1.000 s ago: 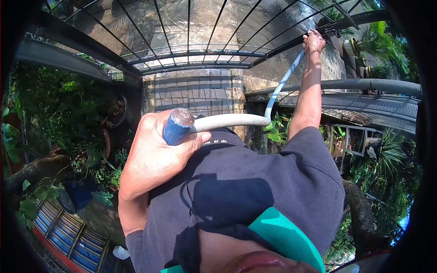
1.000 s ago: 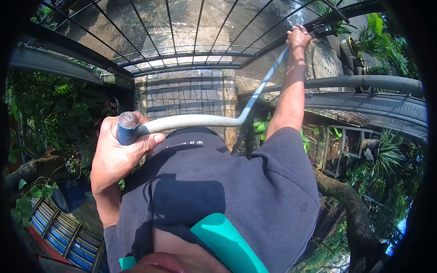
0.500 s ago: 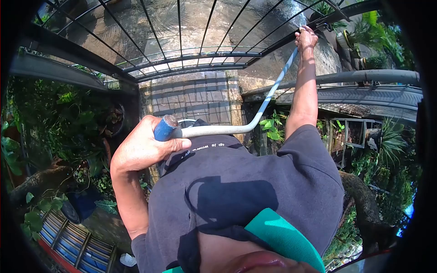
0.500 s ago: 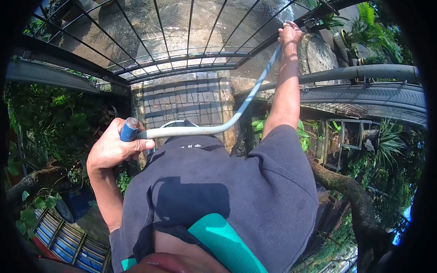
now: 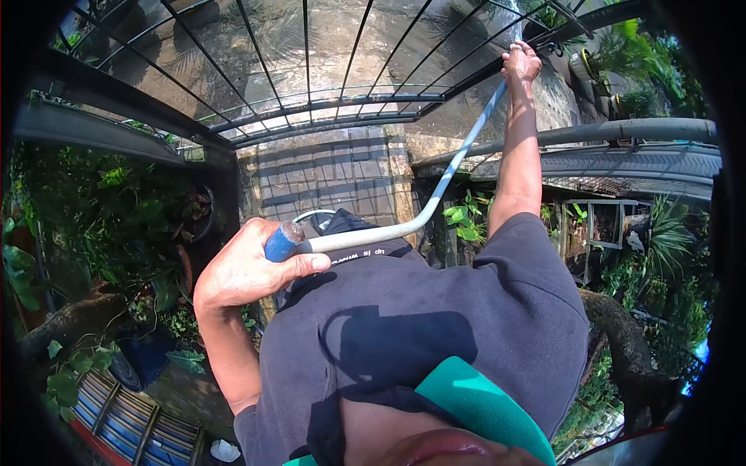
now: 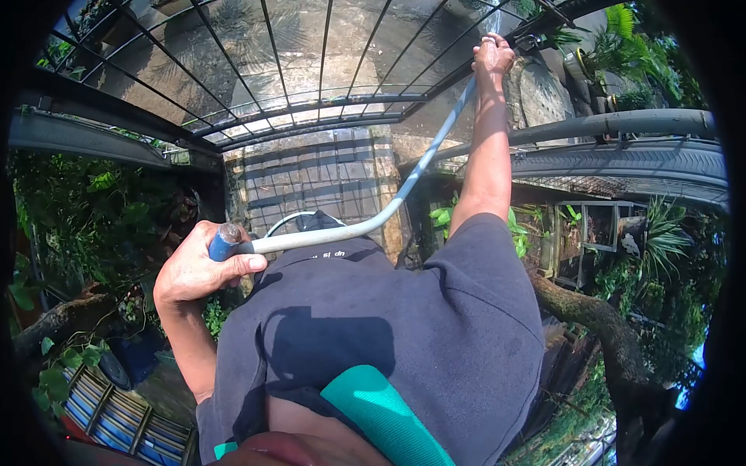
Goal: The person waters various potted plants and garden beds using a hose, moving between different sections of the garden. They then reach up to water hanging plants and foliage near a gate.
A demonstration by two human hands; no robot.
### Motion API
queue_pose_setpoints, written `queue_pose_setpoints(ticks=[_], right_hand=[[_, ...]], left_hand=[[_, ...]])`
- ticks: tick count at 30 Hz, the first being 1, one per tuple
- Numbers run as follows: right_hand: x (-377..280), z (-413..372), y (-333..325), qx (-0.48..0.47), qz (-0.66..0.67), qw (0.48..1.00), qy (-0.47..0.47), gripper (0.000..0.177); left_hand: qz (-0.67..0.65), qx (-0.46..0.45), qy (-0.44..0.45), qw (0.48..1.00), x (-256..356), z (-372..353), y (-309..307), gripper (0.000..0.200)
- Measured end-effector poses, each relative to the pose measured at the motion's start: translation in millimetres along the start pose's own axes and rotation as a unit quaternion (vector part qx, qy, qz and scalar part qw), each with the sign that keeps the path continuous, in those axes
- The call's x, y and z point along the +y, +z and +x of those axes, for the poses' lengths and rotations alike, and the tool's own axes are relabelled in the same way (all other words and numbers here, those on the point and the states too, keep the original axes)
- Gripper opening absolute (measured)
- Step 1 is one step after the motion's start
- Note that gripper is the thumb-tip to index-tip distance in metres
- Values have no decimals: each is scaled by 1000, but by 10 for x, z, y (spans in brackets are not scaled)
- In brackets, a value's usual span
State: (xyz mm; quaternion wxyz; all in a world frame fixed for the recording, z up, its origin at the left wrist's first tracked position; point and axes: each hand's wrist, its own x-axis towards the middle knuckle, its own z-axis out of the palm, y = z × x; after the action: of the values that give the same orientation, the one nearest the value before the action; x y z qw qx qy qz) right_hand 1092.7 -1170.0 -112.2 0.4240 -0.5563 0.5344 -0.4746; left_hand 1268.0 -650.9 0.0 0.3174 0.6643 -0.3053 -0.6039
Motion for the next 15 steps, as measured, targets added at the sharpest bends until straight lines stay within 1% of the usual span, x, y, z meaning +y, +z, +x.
queue_pose_setpoints(ticks=[1,2,3,4,5,6,7,8,9,10,11,12,13,14,15], right_hand=[[26,-18,18,2,-13,999,-30,20],[87,32,80,21,-62,997,-51,21],[164,-7,99,10,-71,997,-39,21],[131,-139,180,2,-100,995,-20,20],[374,-42,247,-40,-137,989,-38,19],[774,176,301,-112,-175,977,-44,18],[871,90,437,-172,-239,955,-27,16],[837,-194,635,-231,-336,913,-7,18],[947,-387,814,-310,-396,863,-59,20],[725,-846,976,-380,-410,824,-90,21],[709,-1151,1198,-436,-384,797,-164,21],[384,-1553,1398,-502,-381,756,-177,28],[12,-1932,1593,-566,-346,739,-116,29],[-88,-2201,1782,-568,-284,753,-173,30],[-429,-2442,1963,-587,-286,726,-217,30]], left_hand=[[-12,8,1,1000,3,-21,9,39],[-7,-3,7,1000,13,-14,-7,39],[-34,7,7,999,-35,8,5,39],[-29,11,9,999,-88,20,7,38],[-25,13,11,1000,-140,18,-2,37],[-34,23,7,999,-186,5,-16,36],[-44,26,4,999,-219,-21,-24,35],[-75,33,-16,997,-213,-77,-37,35],[-94,41,-22,995,-268,-116,-39,35],[-114,45,-27,992,-359,-154,-23,35],[-133,48,-30,989,-455,-190,-8,35],[-145,49,-20,988,-558,-243,0,36],[-171,61,-24,983,-585,-304,12,36],[-196,72,-28,978,-597,-372,21,36],[-220,83,-31,971,-605,-439,31,36]])
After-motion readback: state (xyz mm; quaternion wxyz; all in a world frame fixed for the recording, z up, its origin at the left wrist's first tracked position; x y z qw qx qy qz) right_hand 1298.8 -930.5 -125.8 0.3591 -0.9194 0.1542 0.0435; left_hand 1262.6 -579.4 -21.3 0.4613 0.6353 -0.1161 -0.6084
